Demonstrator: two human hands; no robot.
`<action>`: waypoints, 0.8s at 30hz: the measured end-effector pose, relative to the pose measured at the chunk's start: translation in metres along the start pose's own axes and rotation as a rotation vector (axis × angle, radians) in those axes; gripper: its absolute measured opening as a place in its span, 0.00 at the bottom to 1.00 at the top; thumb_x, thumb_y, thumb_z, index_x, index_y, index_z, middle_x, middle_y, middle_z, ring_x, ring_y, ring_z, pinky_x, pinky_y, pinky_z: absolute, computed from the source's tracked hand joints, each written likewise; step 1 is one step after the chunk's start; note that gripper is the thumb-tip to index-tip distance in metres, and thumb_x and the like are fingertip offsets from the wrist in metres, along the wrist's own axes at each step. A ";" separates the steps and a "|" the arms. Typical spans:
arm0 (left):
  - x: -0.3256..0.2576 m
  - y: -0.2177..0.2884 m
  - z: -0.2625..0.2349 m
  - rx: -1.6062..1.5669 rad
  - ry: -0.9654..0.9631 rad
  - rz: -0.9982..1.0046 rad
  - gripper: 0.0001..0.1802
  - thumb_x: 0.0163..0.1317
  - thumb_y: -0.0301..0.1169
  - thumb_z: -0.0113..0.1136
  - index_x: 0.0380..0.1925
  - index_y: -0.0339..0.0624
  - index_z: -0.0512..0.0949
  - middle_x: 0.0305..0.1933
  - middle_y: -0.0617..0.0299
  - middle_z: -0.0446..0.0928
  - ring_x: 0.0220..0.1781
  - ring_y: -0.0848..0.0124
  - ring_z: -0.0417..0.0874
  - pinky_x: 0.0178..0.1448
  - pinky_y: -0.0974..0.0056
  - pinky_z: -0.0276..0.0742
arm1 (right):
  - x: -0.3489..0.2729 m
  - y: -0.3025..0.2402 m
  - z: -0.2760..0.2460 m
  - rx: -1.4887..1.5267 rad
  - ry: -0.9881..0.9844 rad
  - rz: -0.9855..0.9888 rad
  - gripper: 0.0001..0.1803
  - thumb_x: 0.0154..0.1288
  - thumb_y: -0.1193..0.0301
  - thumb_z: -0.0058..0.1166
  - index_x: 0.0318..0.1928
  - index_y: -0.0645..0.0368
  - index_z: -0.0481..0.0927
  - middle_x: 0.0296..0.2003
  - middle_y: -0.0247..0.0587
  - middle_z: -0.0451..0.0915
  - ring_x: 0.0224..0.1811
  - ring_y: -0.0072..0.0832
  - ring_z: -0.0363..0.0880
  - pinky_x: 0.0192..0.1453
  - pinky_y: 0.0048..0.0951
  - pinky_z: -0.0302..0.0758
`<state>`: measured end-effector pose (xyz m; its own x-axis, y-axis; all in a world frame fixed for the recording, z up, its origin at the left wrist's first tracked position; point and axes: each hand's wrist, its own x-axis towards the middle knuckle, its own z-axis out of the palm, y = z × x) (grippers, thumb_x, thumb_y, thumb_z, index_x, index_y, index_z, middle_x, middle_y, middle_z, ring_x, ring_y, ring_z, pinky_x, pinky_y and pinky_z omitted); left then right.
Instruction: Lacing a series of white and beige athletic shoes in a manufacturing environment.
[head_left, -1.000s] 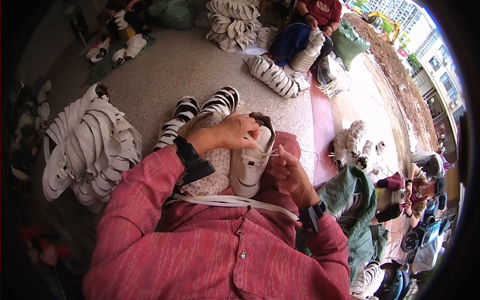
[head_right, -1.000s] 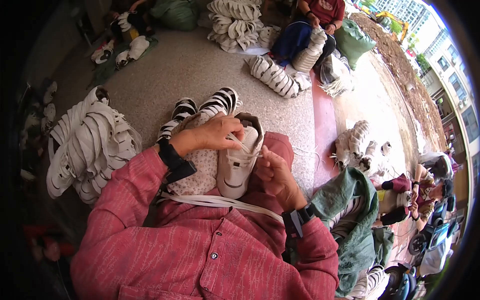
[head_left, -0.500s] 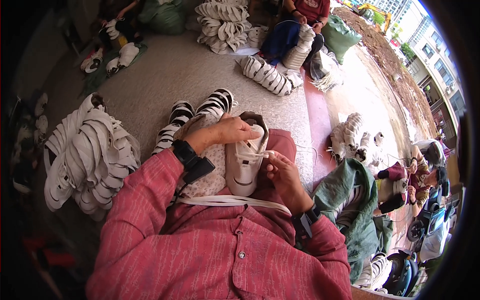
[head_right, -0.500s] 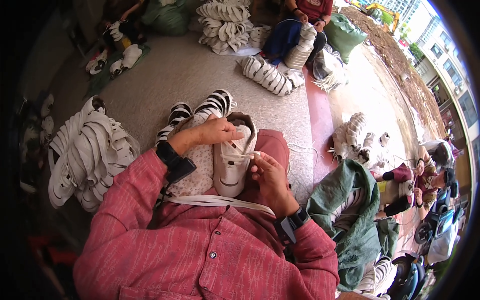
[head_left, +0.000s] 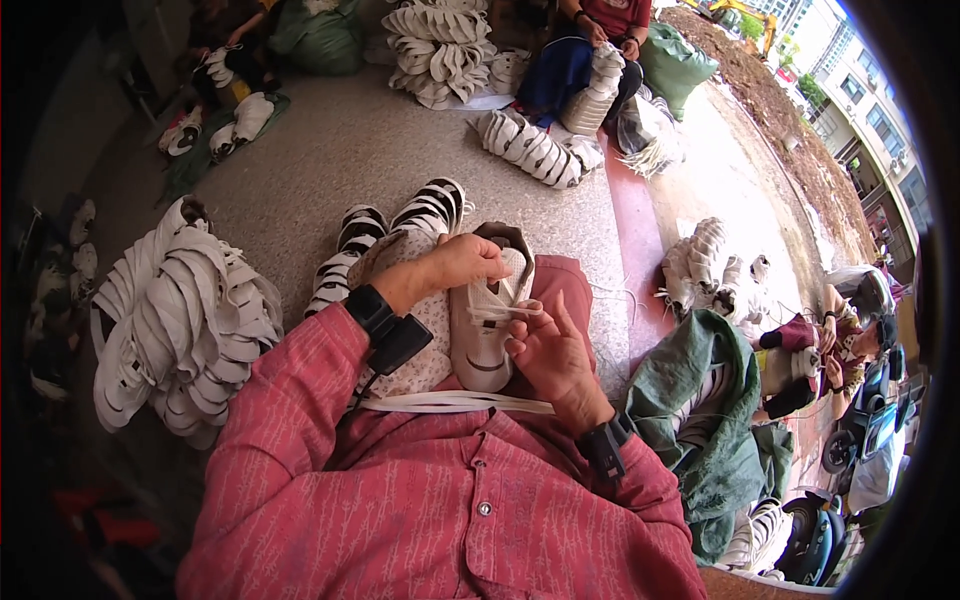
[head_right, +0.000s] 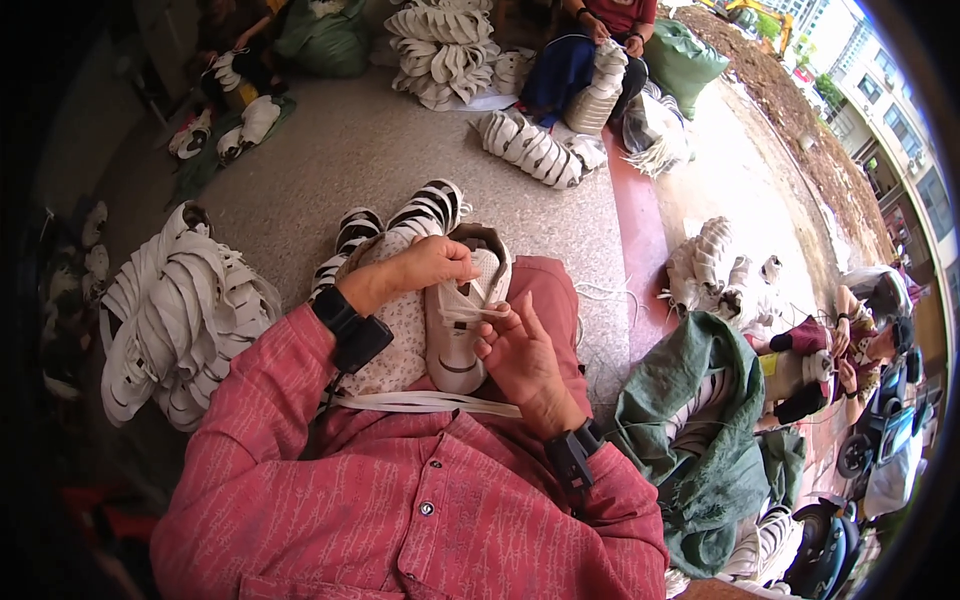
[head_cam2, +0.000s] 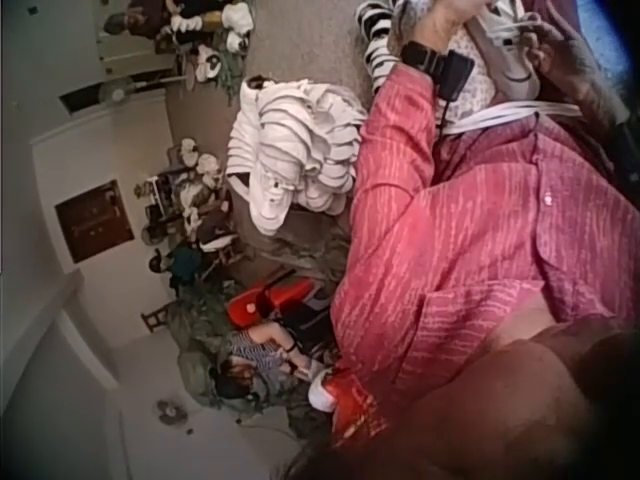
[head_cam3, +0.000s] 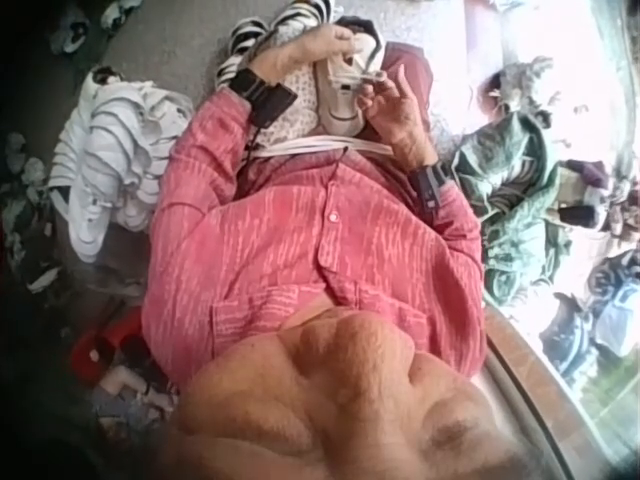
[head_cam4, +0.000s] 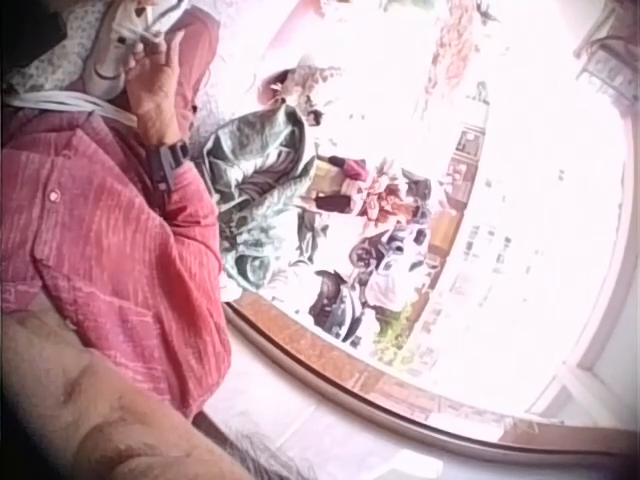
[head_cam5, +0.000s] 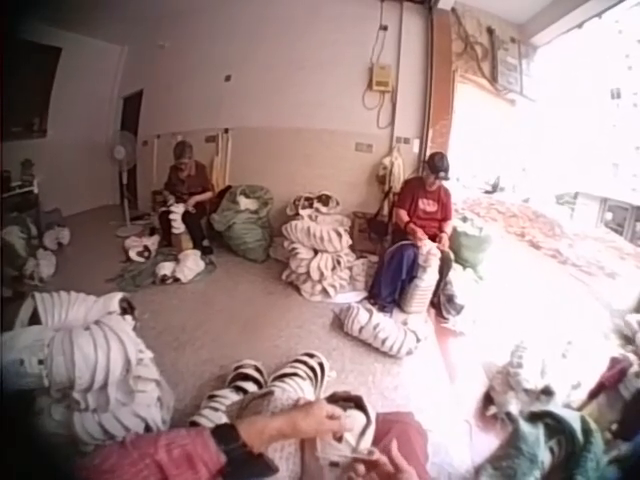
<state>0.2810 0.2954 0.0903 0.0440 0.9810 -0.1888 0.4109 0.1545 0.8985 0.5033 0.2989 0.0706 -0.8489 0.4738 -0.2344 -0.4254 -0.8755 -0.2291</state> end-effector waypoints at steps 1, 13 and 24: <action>-0.001 0.000 0.000 -0.039 -0.012 0.000 0.15 0.61 0.41 0.62 0.23 0.43 0.81 0.24 0.71 0.77 0.30 0.82 0.73 0.37 0.72 0.68 | 0.000 0.000 0.001 0.000 0.000 0.001 0.11 0.70 0.59 0.51 0.39 0.51 0.75 0.32 0.25 0.75 0.34 0.21 0.74 0.41 0.27 0.70; -0.003 0.002 0.000 -0.121 -0.032 -0.024 0.15 0.61 0.41 0.64 0.24 0.42 0.81 0.25 0.72 0.76 0.30 0.83 0.71 0.36 0.72 0.66 | 0.004 0.005 -0.020 -0.420 0.341 -0.159 0.05 0.69 0.72 0.51 0.44 0.54 0.74 0.33 0.28 0.80 0.29 0.19 0.78 0.30 0.21 0.73; 0.000 -0.002 -0.002 -0.187 -0.071 -0.026 0.12 0.59 0.40 0.66 0.27 0.42 0.82 0.28 0.70 0.79 0.32 0.81 0.75 0.39 0.72 0.70 | -0.009 0.002 -0.011 -0.463 0.399 -0.147 0.11 0.73 0.68 0.47 0.50 0.56 0.77 0.42 0.29 0.82 0.30 0.17 0.78 0.32 0.22 0.72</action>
<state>0.2789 0.2949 0.0894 0.1023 0.9668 -0.2342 0.2362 0.2051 0.9498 0.5135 0.2943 0.0618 -0.5712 0.6634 -0.4834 -0.2729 -0.7089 -0.6504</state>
